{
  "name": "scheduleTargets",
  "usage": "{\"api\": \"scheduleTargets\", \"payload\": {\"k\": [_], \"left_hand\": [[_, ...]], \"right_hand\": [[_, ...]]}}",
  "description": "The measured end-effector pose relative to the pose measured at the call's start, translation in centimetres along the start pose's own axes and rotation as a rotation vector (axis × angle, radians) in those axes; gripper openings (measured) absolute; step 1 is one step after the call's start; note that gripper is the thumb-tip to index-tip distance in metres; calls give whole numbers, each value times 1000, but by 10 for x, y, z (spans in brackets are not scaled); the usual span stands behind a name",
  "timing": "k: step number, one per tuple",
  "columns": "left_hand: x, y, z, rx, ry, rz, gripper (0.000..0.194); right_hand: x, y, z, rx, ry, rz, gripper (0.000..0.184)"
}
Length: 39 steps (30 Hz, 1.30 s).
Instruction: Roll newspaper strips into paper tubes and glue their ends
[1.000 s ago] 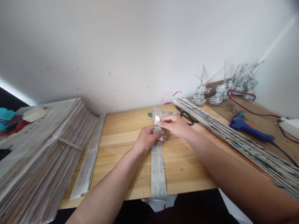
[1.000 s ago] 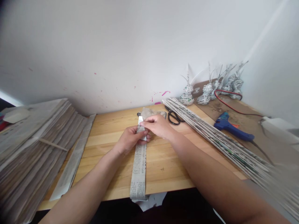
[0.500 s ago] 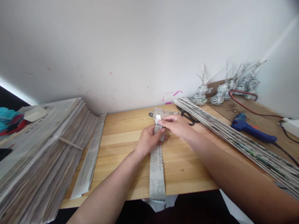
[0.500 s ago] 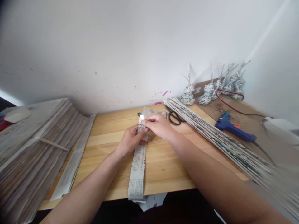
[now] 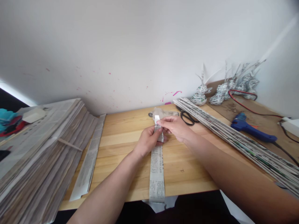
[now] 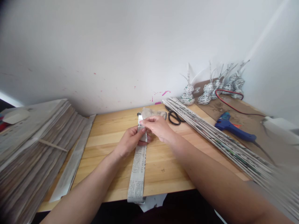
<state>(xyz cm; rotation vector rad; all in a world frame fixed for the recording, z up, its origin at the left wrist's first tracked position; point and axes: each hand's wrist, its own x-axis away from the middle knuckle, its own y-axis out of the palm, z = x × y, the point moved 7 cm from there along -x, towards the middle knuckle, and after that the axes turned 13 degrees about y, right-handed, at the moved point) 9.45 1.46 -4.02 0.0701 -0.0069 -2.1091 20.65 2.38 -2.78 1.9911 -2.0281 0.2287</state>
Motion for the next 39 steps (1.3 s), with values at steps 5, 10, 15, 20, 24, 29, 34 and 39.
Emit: {"api": "scheduleTargets", "payload": {"k": [5,10,15,20,24,29,34,39], "left_hand": [[0,1,1,-97,68,-22,34],[1,1,-2,-64,33,-24,32],[2,3,-4,64,-44,-11,30],[3,5,-5,172,-60,-47,27],[5,9,-4,166,-85,-116,28],[7,9,-7,125,-129,-148,32],[3,1,-8,182,-103,-101,32],[4,4,-6,123,-108,-155,33]], "right_hand": [[0,3,3,-110,22,3,30],[1,5,5,-108,53,-24,28],[4,6,0,-56,21,-69,26],[7,10,-3,-153,26,-127,30],[4,8,-3,-178,14,-124,29],[0,-5,-13,-206,-73,-88,30],[4,-5,-14,120,-23,-136,37],[9,5,-7,143,22,-244,34]]}}
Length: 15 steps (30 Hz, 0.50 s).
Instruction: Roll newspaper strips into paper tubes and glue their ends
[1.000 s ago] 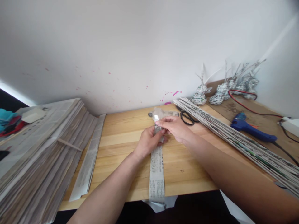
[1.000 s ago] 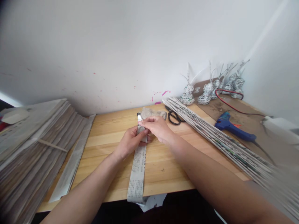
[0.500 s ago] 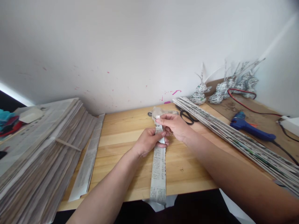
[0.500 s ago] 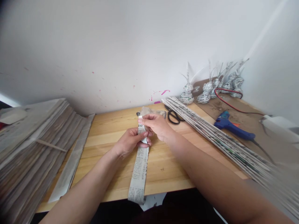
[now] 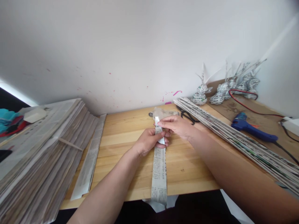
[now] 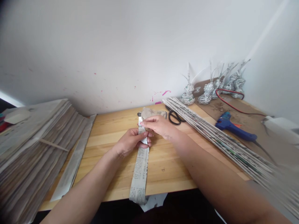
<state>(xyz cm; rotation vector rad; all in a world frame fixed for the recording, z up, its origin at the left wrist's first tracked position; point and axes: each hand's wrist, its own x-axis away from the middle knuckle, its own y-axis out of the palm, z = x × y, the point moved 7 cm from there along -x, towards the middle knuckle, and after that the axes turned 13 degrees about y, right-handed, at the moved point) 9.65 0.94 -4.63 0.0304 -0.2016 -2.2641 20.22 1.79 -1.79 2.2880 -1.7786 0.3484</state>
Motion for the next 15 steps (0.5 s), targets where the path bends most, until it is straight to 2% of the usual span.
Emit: {"api": "scheduleTargets", "payload": {"k": [6,12,15], "left_hand": [[1,7,1,-10,-8,-36,39],[2,9,2,-29,-21,-23,42],[2,9,4,-43,-1,5,43]], "right_hand": [[-2,6,7,-72,60,-16,33],[-4,-2,6,-123,36,108,28],[-7,-3,7,-151,31,108,29]]}}
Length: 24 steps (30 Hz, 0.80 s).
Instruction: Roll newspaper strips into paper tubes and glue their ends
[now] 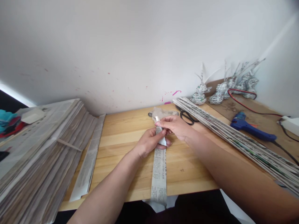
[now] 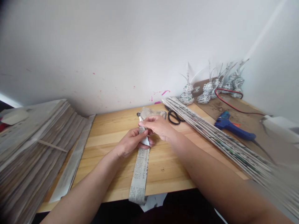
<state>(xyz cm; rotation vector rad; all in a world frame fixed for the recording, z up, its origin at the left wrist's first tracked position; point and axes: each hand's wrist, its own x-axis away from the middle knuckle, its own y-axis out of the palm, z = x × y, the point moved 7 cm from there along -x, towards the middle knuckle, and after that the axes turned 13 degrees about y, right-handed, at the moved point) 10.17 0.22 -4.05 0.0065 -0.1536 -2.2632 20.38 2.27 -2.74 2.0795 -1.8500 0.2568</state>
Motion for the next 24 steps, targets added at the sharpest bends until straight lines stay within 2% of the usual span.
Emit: {"api": "scheduleTargets", "payload": {"k": [7,13,17,24], "left_hand": [[-1,-3,-3,-14,14,69,39],[-3,-16,-4,-55,42,182,36],[-4,-21,-4,-99,50,194,37],[-4,-19,-2,-146,61,179,37]], "right_hand": [[2,0,-4,136,-66,18,31],[8,-5,-15,418,-205,173,30],[6,-9,-15,413,-186,199,28],[3,-6,-8,309,-132,108,29]]}}
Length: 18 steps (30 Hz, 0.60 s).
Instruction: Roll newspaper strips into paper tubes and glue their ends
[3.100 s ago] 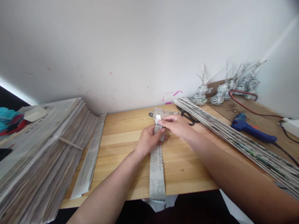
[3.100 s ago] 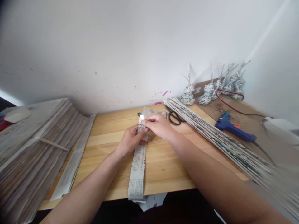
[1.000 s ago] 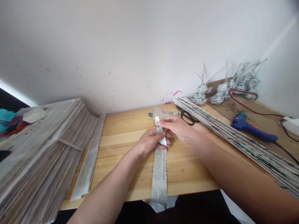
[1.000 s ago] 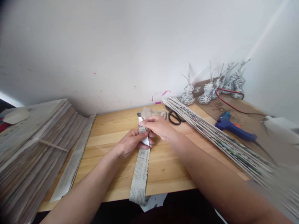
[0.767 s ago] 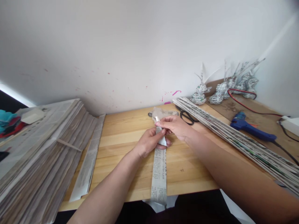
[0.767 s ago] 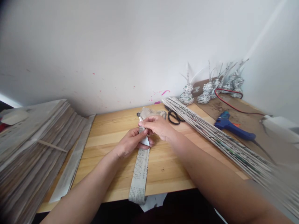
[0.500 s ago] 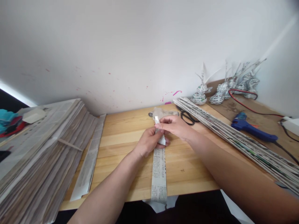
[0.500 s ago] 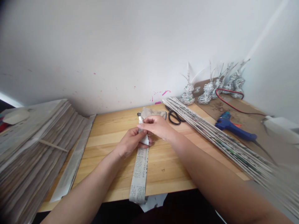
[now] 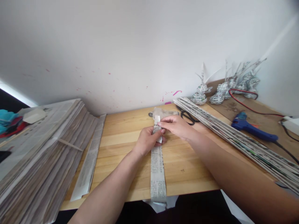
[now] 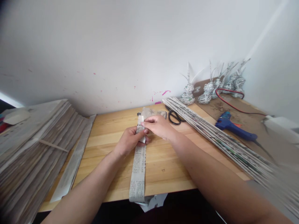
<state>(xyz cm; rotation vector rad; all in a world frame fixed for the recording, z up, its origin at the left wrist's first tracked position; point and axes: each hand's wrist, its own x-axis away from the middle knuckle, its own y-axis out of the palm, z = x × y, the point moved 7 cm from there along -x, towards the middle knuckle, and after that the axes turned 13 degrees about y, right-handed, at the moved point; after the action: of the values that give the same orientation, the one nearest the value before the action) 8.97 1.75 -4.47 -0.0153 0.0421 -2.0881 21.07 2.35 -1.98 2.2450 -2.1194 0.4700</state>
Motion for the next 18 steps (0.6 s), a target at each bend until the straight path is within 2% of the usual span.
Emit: {"api": "scheduleTargets", "payload": {"k": [4,9,14,18], "left_hand": [[0,2,1,18,-11,-1,36],[1,2,1,88,-28,12,31],[1,0,-1,82,-42,42,31],[1,-1,-2,58,-44,51,35]], "right_hand": [[-1,3,1,-93,26,-41,27],[-3,3,3,-77,19,-35,24],[-3,2,4,-5,0,-9,28],[-2,-3,2,-31,-4,44,32]]}}
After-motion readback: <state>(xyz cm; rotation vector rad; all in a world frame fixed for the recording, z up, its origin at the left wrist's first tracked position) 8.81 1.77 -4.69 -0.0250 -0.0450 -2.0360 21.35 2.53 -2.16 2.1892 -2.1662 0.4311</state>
